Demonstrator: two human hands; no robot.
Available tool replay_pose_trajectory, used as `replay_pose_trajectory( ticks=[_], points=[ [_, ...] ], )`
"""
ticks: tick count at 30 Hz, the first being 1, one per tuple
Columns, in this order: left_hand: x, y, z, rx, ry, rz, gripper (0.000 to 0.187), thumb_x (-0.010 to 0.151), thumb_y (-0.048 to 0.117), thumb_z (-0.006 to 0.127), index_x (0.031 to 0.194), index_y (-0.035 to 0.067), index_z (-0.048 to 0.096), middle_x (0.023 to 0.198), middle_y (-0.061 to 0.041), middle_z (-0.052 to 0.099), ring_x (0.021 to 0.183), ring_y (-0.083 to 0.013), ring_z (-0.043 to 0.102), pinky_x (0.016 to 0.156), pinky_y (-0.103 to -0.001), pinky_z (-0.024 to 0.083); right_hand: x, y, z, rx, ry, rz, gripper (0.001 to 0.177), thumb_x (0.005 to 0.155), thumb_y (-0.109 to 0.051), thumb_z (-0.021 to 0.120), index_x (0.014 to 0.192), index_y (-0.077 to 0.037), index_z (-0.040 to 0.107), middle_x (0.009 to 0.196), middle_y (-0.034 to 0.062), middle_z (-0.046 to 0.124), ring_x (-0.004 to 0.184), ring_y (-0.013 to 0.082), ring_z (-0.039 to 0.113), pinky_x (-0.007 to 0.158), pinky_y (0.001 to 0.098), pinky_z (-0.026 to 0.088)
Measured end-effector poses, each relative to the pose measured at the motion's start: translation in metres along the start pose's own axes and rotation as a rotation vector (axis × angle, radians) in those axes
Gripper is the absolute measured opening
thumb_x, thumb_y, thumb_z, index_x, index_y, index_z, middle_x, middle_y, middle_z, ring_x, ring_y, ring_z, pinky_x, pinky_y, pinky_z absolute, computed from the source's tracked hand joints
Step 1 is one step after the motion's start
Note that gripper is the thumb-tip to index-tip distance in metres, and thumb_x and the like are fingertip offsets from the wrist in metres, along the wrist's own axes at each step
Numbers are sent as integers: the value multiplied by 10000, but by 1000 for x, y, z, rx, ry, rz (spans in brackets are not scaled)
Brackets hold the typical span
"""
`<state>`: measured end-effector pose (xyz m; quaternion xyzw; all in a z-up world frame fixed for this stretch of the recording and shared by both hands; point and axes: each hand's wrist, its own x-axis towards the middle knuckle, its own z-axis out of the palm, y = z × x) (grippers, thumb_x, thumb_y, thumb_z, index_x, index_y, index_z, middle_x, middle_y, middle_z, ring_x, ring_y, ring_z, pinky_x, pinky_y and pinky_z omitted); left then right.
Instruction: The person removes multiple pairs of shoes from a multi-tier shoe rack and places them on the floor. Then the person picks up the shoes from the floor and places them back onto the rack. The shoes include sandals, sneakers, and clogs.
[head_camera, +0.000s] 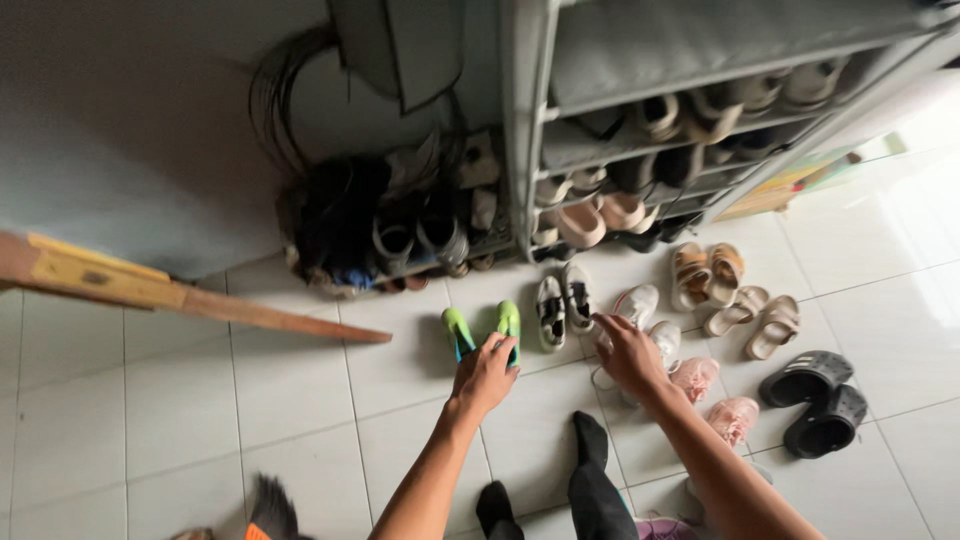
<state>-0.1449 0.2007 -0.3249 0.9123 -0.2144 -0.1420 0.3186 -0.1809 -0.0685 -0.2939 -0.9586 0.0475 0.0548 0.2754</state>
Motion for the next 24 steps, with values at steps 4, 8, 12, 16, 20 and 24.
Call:
replay_pose_trajectory(
  ticks=[4, 8, 12, 16, 20, 24],
  points=[
    [49, 70, -49, -20, 26, 63, 380, 851, 212, 764, 1202, 116, 654, 1160, -109, 673, 963, -368, 686, 817, -461, 554, 0, 6, -87, 18, 111, 119, 388, 908, -231, 710, 1283, -147, 660, 1245, 129, 689, 939, 316, 745, 803, 438, 599],
    [96, 145, -83, -37, 60, 117, 298, 874, 226, 755, 1145, 129, 678, 1152, -107, 694, 1022, -368, 677, 828, -454, 555, 12, 21, -160, 52, 248, 86, 317, 899, -236, 719, 1197, -127, 705, 1143, 151, 721, 940, 319, 735, 774, 436, 592],
    [154, 199, -95, -50, 53, 157, 320, 887, 235, 730, 1172, 108, 658, 1147, -139, 695, 1038, -368, 679, 847, -450, 552, 42, 44, -217, 26, 260, 114, 318, 891, -228, 732, 1199, -150, 723, 1062, 152, 732, 919, 348, 717, 807, 451, 570],
    [219, 227, -82, -142, 113, 133, 382, 845, 221, 741, 1196, 101, 652, 1126, -150, 713, 1048, -365, 683, 872, -453, 551, 87, 73, -253, 62, 316, 29, 327, 861, -202, 743, 1180, -137, 719, 1160, 143, 730, 999, 375, 695, 841, 466, 556],
    [276, 228, -48, -102, 187, 45, 380, 896, 187, 722, 1243, 63, 628, 1205, -184, 683, 1105, -403, 651, 910, -474, 537, 143, 108, -263, 68, 236, 65, 425, 843, -190, 765, 1258, -135, 690, 1231, 179, 674, 1062, 392, 668, 907, 461, 537],
    [318, 212, -16, -139, 254, 63, 444, 850, 114, 717, 1275, 52, 602, 1286, -178, 656, 1173, -399, 633, 967, -459, 525, 197, 140, -255, 56, 282, -133, 486, 799, -107, 775, 1267, -53, 658, 1323, 202, 623, 1138, 425, 633, 956, 470, 516]
  ],
)
